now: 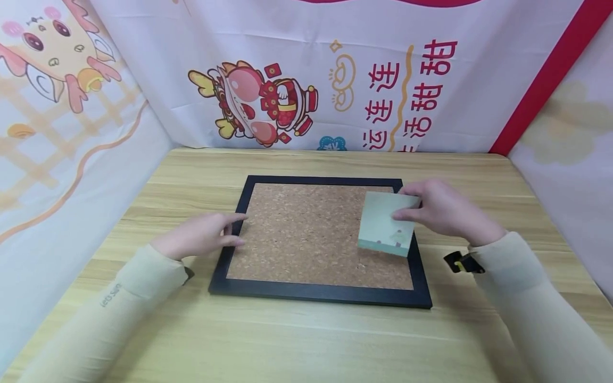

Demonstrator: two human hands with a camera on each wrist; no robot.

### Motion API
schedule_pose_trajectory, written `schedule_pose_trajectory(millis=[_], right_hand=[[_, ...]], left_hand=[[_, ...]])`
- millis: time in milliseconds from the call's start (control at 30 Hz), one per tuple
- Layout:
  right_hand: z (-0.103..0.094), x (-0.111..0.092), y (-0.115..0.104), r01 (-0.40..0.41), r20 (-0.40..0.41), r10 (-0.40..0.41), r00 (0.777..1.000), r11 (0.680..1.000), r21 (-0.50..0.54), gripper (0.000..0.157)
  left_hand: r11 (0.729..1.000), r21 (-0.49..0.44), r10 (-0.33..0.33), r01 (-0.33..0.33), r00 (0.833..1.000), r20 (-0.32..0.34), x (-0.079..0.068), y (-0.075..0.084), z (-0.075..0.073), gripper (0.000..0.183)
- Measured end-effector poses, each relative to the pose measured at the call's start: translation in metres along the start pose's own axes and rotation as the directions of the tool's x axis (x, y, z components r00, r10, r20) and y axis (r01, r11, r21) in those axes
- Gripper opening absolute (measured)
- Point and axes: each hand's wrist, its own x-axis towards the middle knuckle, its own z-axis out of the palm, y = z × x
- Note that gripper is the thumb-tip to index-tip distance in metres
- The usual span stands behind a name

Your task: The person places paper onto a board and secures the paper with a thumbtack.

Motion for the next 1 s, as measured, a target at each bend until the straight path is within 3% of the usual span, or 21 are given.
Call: schedule_pose_trajectory(millis=[133,233,367,467,567,833,1000], right_hand=[[0.012,0.005,-0.016,0.026,0.043,-0.029,0.999,0.998,0.065,0.016],[0.020,0.009,-0.027,0.032,0.071,-0.040,0.997,0.994,0.105,0.018],[0.029,0.014,-0.041,0.062,0.086,-0.075,0.993,0.987,0.147,0.019],[0.035,0.018,-0.049,0.092,0.083,-0.107,0.991,0.982,0.167,0.016],[0.040,0.020,-0.056,0.128,0.076,-0.145,0.987,0.974,0.189,0.014],[0.050,0.026,-0.067,0.162,0.073,-0.182,0.980,0.960,0.228,0.016],[0.053,0.028,-0.072,0.156,0.082,-0.180,0.980,0.958,0.242,0.015]], left_hand=[[0.995,-0.008,0.101,-0.103,0.988,-0.118,0.004,0.027,0.001,0.050],[0.978,-0.062,0.184,-0.198,0.965,-0.184,0.006,0.050,0.007,0.042],[0.940,-0.145,0.271,-0.309,0.933,-0.236,0.007,0.077,0.018,0.036],[0.915,-0.194,0.301,-0.352,0.920,-0.249,0.009,0.091,0.026,0.036],[0.897,-0.254,0.303,-0.362,0.922,-0.242,0.012,0.099,0.033,0.038],[0.864,-0.407,0.241,-0.297,0.953,-0.184,0.016,0.108,0.041,0.031],[0.844,-0.441,0.247,-0.306,0.951,-0.188,0.018,0.111,0.042,0.027]])
